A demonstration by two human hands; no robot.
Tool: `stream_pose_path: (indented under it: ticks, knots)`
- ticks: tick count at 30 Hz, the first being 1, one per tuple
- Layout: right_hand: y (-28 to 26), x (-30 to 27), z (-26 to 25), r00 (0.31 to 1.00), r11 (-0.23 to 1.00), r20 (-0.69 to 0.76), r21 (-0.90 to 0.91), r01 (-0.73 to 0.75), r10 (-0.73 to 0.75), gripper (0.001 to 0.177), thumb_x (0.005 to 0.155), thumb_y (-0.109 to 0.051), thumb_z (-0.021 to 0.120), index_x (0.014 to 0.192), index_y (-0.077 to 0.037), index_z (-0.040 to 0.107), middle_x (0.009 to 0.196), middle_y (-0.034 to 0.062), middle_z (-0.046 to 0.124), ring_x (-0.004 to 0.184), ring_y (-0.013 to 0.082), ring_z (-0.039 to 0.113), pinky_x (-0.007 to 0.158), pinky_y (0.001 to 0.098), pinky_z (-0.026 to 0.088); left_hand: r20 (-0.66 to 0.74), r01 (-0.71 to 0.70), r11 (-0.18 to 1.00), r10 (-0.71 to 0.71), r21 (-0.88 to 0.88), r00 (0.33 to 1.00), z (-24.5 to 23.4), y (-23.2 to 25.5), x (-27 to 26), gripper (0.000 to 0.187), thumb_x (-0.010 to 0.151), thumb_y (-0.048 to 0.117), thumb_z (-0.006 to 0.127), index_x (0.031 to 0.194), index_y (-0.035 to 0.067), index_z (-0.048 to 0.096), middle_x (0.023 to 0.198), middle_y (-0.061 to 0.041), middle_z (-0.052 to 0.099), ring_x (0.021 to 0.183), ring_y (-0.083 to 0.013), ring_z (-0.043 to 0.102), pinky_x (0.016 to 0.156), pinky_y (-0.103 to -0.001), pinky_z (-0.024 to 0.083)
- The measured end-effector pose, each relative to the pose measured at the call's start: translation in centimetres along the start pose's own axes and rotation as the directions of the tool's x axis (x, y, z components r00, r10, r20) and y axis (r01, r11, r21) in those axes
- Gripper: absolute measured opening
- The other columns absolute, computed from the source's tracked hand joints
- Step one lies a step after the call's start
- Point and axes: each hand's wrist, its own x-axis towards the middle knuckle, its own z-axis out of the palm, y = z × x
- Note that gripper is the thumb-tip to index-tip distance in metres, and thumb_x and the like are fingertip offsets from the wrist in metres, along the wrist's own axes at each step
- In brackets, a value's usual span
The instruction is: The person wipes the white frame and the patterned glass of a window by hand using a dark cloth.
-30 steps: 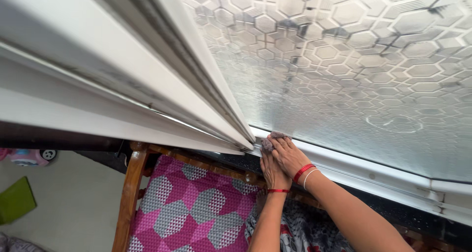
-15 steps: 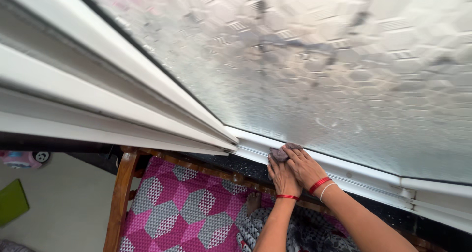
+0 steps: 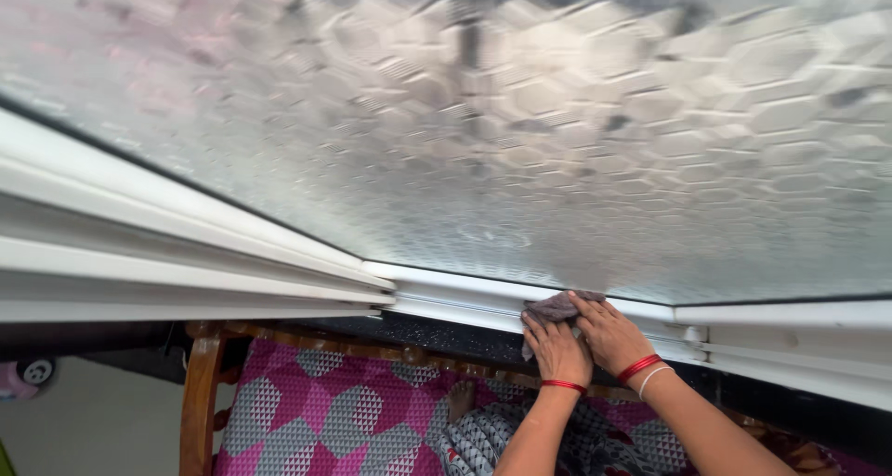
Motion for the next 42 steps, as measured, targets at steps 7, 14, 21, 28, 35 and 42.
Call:
stream_pose_path:
  ticks: [7, 14, 21, 28, 35, 42]
  knots:
    - [5.0, -5.5, 1.4, 0.987, 0.987, -0.053, -0.033, -0.155, 0.153, 0.028, 0.084, -0.012, 0.061, 0.111, -0.007, 0.066, 0.160, 0.0087, 0.034, 0.138, 0.0252, 0.047, 0.117, 0.0417, 0.036, 0.193, -0.139, 0.987, 0.121, 0.083, 0.974, 3.0, 3.9, -1.4, 0.073, 0.094, 0.029, 0.066, 0.141, -0.020, 0.039, 0.155, -0.044, 0.025, 0.149, -0.0618, 0.010, 0.122, -0.064, 0.010]
    - [5.7, -7.7, 0.8, 0.925, 0.925, -0.026, -0.035, -0.379, 0.378, 0.017, 0.088, -0.016, 0.062, 0.099, -0.006, 0.070, 0.160, 0.0111, 0.039, 0.139, 0.0263, 0.049, 0.119, 0.0397, 0.039, 0.192, -0.485, 0.839, 0.448, 0.245, 0.873, 5.9, 5.7, -3.1, 0.067, 0.090, 0.022, 0.068, 0.142, -0.015, 0.047, 0.158, -0.038, 0.033, 0.153, -0.0540, 0.023, 0.126, -0.058, 0.014]
    - [4.5, -12.0, -0.8, 0.728, 0.667, -0.257, 0.658, -0.349, 0.635, 0.033, 0.086, -0.025, 0.069, 0.113, -0.007, 0.073, 0.126, 0.0115, 0.070, 0.118, 0.0320, 0.067, 0.103, 0.0414, 0.052, 0.114, -0.481, 0.874, 0.486, -0.065, 0.867, -1.3, 6.3, -7.0, 0.057, 0.096, 0.021, 0.066, 0.140, -0.012, 0.052, 0.147, -0.033, 0.049, 0.138, -0.0494, 0.044, 0.117, -0.053, 0.032]
    - [5.2, -18.2, -2.8, 0.561, -0.511, 0.190, 0.703, 0.495, 0.806, 0.035, 0.104, -0.035, 0.065, 0.088, -0.004, 0.068, 0.098, 0.0160, 0.073, 0.102, 0.0271, 0.067, 0.098, 0.0440, 0.050, -0.274, -0.676, 0.670, 0.618, -0.308, 0.737, -15.2, 13.3, -13.1, 0.046, 0.101, 0.013, 0.065, 0.143, -0.003, 0.058, 0.135, -0.023, 0.065, 0.109, -0.0394, 0.070, 0.093, -0.046, 0.056]
    - [1.8, -19.9, -8.0, 0.658, -0.660, 0.192, 0.453, 0.599, 0.729, 0.053, 0.106, -0.052, 0.060, 0.082, -0.005, 0.067, 0.092, 0.0168, 0.073, 0.096, 0.0301, 0.067, 0.096, 0.0474, 0.051, -0.300, -0.504, 0.704, 0.405, -0.501, 0.864, -21.8, 16.6, -13.4, 0.047, 0.098, 0.020, 0.065, 0.138, -0.004, 0.057, 0.130, -0.021, 0.066, 0.107, -0.0337, 0.069, 0.093, -0.043, 0.054]
    - [-2.4, -21.3, -14.7, 0.683, -0.665, 0.113, 0.388, 0.639, 0.722, 0.055, 0.107, -0.053, 0.060, 0.086, -0.003, 0.067, 0.097, 0.0181, 0.073, 0.098, 0.0308, 0.068, 0.095, 0.0489, 0.052, -0.156, -0.516, 0.681, 0.518, -0.520, 0.841, -26.0, 18.3, -14.3, 0.048, 0.091, 0.024, 0.072, 0.131, -0.001, 0.062, 0.125, -0.020, 0.066, 0.114, -0.0325, 0.065, 0.099, -0.043, 0.051]
